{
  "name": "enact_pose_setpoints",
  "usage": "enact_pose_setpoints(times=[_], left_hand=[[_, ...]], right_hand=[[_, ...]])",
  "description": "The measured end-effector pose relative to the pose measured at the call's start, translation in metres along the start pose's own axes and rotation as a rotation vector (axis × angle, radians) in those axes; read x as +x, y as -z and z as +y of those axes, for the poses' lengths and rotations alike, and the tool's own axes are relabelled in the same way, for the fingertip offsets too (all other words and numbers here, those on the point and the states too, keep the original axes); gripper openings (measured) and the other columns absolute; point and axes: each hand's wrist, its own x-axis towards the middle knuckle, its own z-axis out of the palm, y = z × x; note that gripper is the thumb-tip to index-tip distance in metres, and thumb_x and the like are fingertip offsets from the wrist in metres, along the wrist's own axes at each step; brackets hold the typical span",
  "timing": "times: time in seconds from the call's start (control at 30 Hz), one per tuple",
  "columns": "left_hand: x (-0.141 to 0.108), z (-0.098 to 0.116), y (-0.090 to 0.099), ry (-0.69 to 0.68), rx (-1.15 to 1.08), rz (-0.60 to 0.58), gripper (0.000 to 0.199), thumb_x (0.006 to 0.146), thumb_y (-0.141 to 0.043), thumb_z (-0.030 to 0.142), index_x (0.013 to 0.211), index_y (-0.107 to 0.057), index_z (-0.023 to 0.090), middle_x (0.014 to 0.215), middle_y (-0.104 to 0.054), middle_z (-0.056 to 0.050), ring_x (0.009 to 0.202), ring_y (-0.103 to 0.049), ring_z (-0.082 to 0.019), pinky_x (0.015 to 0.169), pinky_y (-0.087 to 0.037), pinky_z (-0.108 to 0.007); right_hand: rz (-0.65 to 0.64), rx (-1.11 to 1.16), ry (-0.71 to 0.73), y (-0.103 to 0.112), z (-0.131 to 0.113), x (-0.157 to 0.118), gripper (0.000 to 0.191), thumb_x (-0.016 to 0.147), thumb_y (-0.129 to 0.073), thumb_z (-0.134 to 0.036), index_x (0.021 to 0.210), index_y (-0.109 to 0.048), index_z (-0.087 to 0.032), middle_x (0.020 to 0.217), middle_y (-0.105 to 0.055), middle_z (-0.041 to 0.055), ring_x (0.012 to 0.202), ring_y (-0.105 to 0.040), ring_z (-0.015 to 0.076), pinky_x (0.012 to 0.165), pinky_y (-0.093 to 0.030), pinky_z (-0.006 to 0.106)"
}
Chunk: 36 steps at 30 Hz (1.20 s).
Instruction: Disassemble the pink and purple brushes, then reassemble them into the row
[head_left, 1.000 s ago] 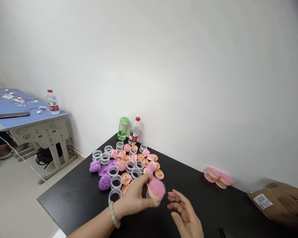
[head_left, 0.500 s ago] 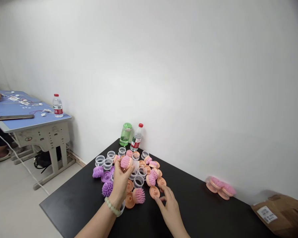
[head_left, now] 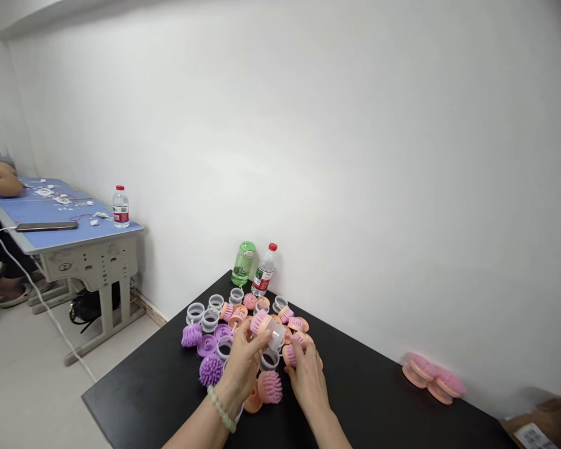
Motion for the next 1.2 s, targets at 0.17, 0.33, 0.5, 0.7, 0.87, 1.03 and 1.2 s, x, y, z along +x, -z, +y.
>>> enact_pose_setpoints(times=[0.17, 0.33, 0.5, 0.7, 0.87, 1.03, 1.2], left_hand=[[0.005, -0.006, 0.004, 0.094, -0.154, -0.001, 0.044, 0.066, -0.089, 0.036, 0.1, -0.067, 0.016, 0.093, -0.074, -0.006, 0.088, -0.071, -0.022, 0.08, -0.054, -0.031], [0.007, -0.005, 0.006, 0.117, -0.213, 0.03, 0.035, 0.071, -0.086, 0.033, 0.095, -0.067, 0.016, 0.094, -0.075, -0.005, 0.087, -0.072, -0.02, 0.078, -0.055, -0.027], [0.007, -0.003, 0.004, 0.121, -0.229, 0.044, 0.032, 0.07, -0.087, 0.03, 0.092, -0.066, 0.017, 0.089, -0.074, -0.002, 0.081, -0.071, -0.016, 0.074, -0.056, -0.025], [-0.002, -0.005, -0.003, 0.181, -0.183, -0.107, 0.032, 0.068, -0.088, 0.027, 0.09, -0.067, 0.016, 0.092, -0.074, -0.005, 0.086, -0.07, -0.018, 0.08, -0.053, -0.026], [-0.008, -0.011, -0.006, 0.197, -0.136, -0.208, 0.04, 0.061, -0.091, 0.022, 0.093, -0.066, 0.017, 0.094, -0.071, -0.005, 0.091, -0.069, -0.021, 0.084, -0.051, -0.03], [-0.018, -0.015, -0.008, 0.228, 0.04, -0.233, 0.056, 0.054, -0.093, 0.016, 0.101, -0.063, 0.02, 0.092, -0.066, -0.001, 0.083, -0.063, -0.016, 0.076, -0.047, -0.026], [-0.028, -0.018, -0.013, 0.291, 0.276, -0.336, 0.055, 0.052, -0.094, 0.022, 0.097, -0.062, 0.019, 0.089, -0.062, 0.0, 0.082, -0.056, -0.015, 0.072, -0.043, -0.024]], right_hand=[[0.078, 0.103, -0.001, -0.008, 0.009, -0.003, 0.064, 0.072, -0.056, -0.006, 0.132, -0.054, -0.026, 0.137, -0.052, 0.013, 0.117, -0.06, 0.0342, 0.085, -0.056, 0.043], [0.136, 0.228, 0.041, 0.011, 0.018, -0.006, 0.045, 0.083, -0.057, -0.024, 0.128, -0.055, -0.024, 0.12, -0.061, 0.011, 0.113, -0.06, 0.0318, 0.089, -0.055, 0.043], [0.054, 0.226, -0.118, 0.033, 0.031, -0.027, 0.029, 0.081, -0.065, -0.042, 0.101, -0.067, -0.022, 0.097, -0.068, 0.0085, 0.091, -0.064, 0.0296, 0.077, -0.056, 0.041], [0.023, 0.329, 0.017, 0.027, 0.034, -0.051, 0.031, 0.085, -0.063, -0.035, 0.113, -0.069, -0.024, 0.113, -0.072, 0.0095, 0.102, -0.067, 0.0302, 0.089, -0.057, 0.044], [0.11, 0.429, 0.032, 0.042, 0.033, -0.054, 0.027, 0.087, -0.06, -0.036, 0.107, -0.071, -0.023, 0.106, -0.075, 0.0109, 0.097, -0.072, 0.0285, 0.082, -0.061, 0.039], [0.018, 0.596, -0.073, 0.077, 0.019, -0.071, 0.028, 0.078, -0.064, -0.021, 0.105, -0.072, -0.026, 0.111, -0.074, 0.0059, 0.09, -0.074, 0.0219, 0.073, -0.061, 0.025], [0.045, 0.798, -0.26, 0.091, 0.001, -0.088, 0.039, 0.075, -0.069, -0.019, 0.113, -0.066, -0.024, 0.109, -0.074, 0.0074, 0.089, -0.074, 0.0232, 0.074, -0.062, 0.029]])
